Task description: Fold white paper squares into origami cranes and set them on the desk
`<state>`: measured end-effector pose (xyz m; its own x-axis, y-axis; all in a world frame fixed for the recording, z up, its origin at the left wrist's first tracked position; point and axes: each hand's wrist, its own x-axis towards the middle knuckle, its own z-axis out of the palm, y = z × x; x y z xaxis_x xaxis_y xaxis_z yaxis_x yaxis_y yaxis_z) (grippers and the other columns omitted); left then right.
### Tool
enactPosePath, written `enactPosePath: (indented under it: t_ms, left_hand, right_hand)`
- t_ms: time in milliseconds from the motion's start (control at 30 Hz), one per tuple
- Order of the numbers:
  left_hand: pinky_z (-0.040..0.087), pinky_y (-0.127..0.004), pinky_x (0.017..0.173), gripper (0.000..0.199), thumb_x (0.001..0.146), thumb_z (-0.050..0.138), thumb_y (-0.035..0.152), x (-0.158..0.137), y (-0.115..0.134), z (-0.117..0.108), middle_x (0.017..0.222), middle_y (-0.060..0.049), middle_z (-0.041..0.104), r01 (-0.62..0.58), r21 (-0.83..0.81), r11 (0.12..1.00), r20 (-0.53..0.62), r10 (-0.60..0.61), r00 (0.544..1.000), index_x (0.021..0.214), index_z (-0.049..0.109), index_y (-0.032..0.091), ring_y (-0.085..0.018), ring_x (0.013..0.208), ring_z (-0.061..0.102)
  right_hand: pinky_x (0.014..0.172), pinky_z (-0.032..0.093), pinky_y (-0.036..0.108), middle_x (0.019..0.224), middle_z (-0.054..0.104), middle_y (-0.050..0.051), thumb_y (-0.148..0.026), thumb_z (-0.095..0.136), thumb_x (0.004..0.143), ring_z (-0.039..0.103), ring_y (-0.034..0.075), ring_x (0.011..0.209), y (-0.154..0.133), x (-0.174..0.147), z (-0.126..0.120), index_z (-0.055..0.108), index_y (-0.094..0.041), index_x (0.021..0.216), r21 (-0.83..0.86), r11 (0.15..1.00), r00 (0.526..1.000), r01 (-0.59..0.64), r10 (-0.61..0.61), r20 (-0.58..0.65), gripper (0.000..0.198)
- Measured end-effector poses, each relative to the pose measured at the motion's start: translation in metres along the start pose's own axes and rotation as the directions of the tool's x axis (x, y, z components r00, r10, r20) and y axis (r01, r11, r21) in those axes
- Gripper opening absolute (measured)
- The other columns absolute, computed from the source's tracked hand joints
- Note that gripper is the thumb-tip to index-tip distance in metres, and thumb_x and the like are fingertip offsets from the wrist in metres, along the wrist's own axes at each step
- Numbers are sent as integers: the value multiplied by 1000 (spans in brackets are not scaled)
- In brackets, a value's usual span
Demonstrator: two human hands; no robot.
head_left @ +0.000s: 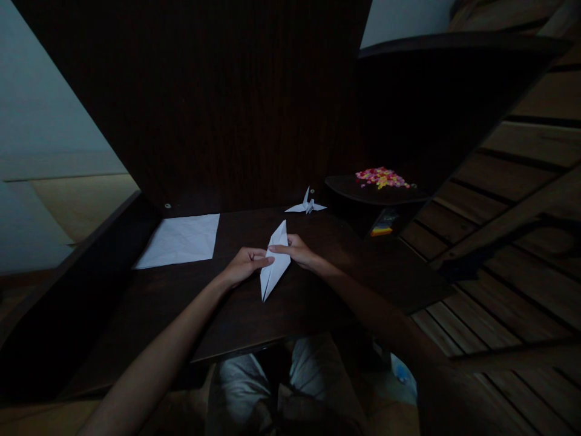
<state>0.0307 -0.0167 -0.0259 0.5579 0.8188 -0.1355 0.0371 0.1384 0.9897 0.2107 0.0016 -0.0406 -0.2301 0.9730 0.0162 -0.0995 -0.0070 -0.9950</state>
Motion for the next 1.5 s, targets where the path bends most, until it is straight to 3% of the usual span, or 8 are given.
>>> enactPosePath:
  t_ms: [367, 667, 867, 1067, 1333, 1500]
  left_hand:
    - [45, -26, 67, 32, 67, 76, 42, 1, -1, -1, 77, -6, 72, -22, 9, 1000, 30, 22, 999, 80, 72, 12, -17, 69, 64]
    - [48, -26, 65, 32, 59, 82, 30, -1, 1, 1, 78, -6, 73, 50, 36, 998, 16, -51, 999, 84, 72, 12, -17, 68, 65]
    - [49, -29, 70, 38, 56, 82, 35, 3, -3, -1, 79, -5, 73, -18, 4, 1000, -104, 18, 994, 85, 71, 13, -19, 71, 67]
    - [48, -29, 68, 42, 55, 82, 41, 7, -3, -6, 77, -5, 73, -115, -96, 989, -307, 80, 948, 84, 69, 13, -20, 70, 66]
    - [44, -24, 61, 36, 57, 81, 40, 9, -6, -8, 73, -4, 72, -88, -110, 990, -315, 49, 948, 76, 70, 13, -15, 62, 62]
    - [43, -24, 58, 36, 55, 81, 41, 8, -5, -6, 69, -4, 71, -86, -88, 992, -340, 51, 939, 73, 69, 13, -15, 59, 60]
  right_hand:
    - [48, 38, 21, 59, 61, -1, -36, 78, 57, 52, 9, 51, 1, 2, 1, 64, -13, 67, 4, 1000, 997, 9, -8, -74, 29]
    - [48, 38, 22, 59, 62, 1, -44, 76, 59, 53, 10, 51, 4, 4, 3, 64, -13, 63, -15, 1000, 998, 6, -7, -63, 34]
    - [42, 36, 18, 61, 59, -3, -46, 73, 62, 50, 7, 49, 0, 3, 4, 61, -14, 75, 62, 998, 998, 34, -31, -46, 36]
    - [33, 30, 17, 53, 54, -6, -42, 72, 65, 42, 5, 37, -3, 2, 0, 54, -16, 71, -41, 997, 997, 60, -58, 45, 32]
    - [36, 32, 16, 50, 56, -4, -37, 72, 65, 45, 5, 39, 0, 4, -2, 53, -16, 64, -120, 990, 996, 72, -65, 61, 28]
    - [36, 33, 17, 52, 57, -3, -38, 68, 69, 44, 5, 38, -4, 0, -2, 56, -15, 65, -55, 994, 990, 93, -87, 109, 26]
